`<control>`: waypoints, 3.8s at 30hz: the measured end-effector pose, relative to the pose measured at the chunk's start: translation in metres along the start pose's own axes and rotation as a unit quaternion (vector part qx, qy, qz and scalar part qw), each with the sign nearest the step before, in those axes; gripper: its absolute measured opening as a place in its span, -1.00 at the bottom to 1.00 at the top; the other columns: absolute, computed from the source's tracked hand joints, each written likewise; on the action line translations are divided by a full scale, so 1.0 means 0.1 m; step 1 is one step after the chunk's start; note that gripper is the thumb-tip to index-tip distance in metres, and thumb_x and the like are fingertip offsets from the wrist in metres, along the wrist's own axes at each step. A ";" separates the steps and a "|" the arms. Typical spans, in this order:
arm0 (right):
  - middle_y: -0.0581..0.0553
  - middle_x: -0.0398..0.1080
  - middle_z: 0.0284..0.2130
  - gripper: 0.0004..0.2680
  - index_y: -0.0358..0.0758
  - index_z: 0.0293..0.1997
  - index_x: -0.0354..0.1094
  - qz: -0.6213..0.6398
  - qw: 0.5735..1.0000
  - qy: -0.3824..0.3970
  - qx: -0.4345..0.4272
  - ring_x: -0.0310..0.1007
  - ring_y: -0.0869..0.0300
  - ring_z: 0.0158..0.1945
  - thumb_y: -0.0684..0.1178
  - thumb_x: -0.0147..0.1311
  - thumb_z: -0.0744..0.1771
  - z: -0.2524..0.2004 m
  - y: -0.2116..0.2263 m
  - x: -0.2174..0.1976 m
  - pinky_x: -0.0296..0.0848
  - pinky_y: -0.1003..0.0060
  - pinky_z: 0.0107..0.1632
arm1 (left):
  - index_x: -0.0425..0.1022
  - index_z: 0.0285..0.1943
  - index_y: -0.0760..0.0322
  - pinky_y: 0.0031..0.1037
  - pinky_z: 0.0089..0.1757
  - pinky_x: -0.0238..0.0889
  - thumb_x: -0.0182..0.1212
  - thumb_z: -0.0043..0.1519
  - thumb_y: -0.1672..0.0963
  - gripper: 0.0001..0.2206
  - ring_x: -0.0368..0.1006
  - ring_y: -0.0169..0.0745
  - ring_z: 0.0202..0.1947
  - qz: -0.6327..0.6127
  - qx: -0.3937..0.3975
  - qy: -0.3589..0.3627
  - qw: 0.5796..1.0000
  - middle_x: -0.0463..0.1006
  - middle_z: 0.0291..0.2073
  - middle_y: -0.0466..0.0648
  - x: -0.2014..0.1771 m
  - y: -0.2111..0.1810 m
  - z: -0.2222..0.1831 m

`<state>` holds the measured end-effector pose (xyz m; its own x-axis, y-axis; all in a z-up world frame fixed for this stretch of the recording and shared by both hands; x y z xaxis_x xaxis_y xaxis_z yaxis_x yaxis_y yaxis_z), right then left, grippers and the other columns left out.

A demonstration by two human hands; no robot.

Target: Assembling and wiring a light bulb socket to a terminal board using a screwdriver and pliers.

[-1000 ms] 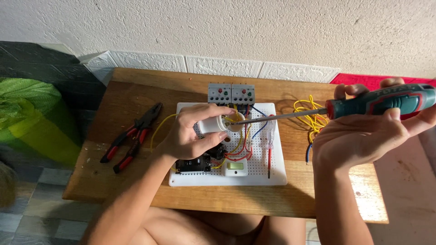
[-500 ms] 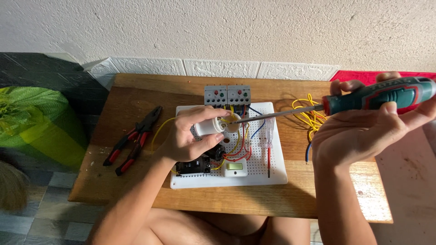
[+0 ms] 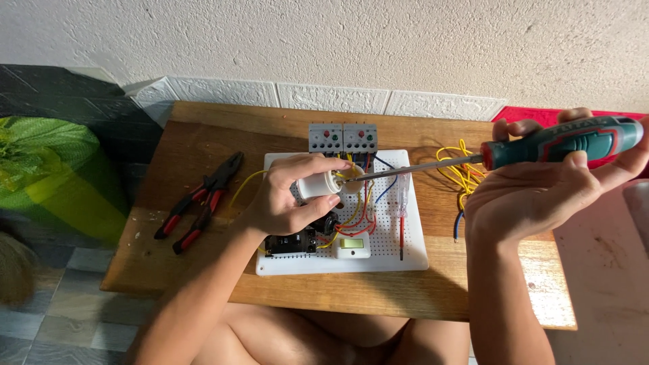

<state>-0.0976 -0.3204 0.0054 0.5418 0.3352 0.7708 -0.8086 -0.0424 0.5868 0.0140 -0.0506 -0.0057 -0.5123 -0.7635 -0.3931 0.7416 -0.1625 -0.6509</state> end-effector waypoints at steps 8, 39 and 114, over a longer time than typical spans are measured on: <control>-0.32 0.42 0.11 -0.55 0.09 0.47 0.13 0.020 0.999 0.030 0.016 0.42 -0.14 -0.25 -0.09 -0.08 0.34 0.01 -0.07 -0.03 0.45 -0.04 -0.20 | 0.51 0.14 0.40 -0.42 -0.07 0.42 0.26 0.22 0.17 -0.69 0.59 -0.10 -0.12 -0.017 0.003 -0.001 1.000 0.64 -0.03 0.11 -0.02 0.03 -0.03; -0.39 0.38 0.01 -0.42 0.01 0.53 0.10 -0.004 1.000 -0.008 0.024 0.39 -0.17 -0.17 -0.10 -0.08 0.25 -0.03 0.04 0.12 0.52 0.00 -0.22 | 0.52 0.12 0.40 -0.45 -0.21 0.31 0.25 0.19 0.16 -0.68 0.47 -0.17 -0.30 0.002 -0.013 0.002 1.000 0.63 -0.14 0.08 0.05 0.02 0.02; 0.07 0.37 -0.30 -0.48 0.00 0.52 0.25 -0.119 0.973 0.156 0.122 0.46 0.33 -0.25 0.09 0.32 0.35 0.61 -0.39 -0.17 0.68 0.30 -0.19 | 0.48 0.16 0.38 -0.37 -0.18 0.28 0.18 0.21 0.15 -0.67 0.50 -0.09 -0.30 0.030 0.025 -0.004 0.999 0.64 -0.10 0.07 0.03 -0.03 -0.01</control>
<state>-0.0615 -0.3818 -0.0156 0.5803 0.6306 0.5153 -0.5698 -0.1377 0.8102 0.0097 -0.0513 -0.0057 -0.4630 -0.7777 -0.4253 0.7917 -0.1472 -0.5929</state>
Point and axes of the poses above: each hand's wrist, its own z-axis towards the middle knuckle, its own x-axis out of the palm, y = z × x, the point moved 6 cm from there along z, towards the middle knuckle
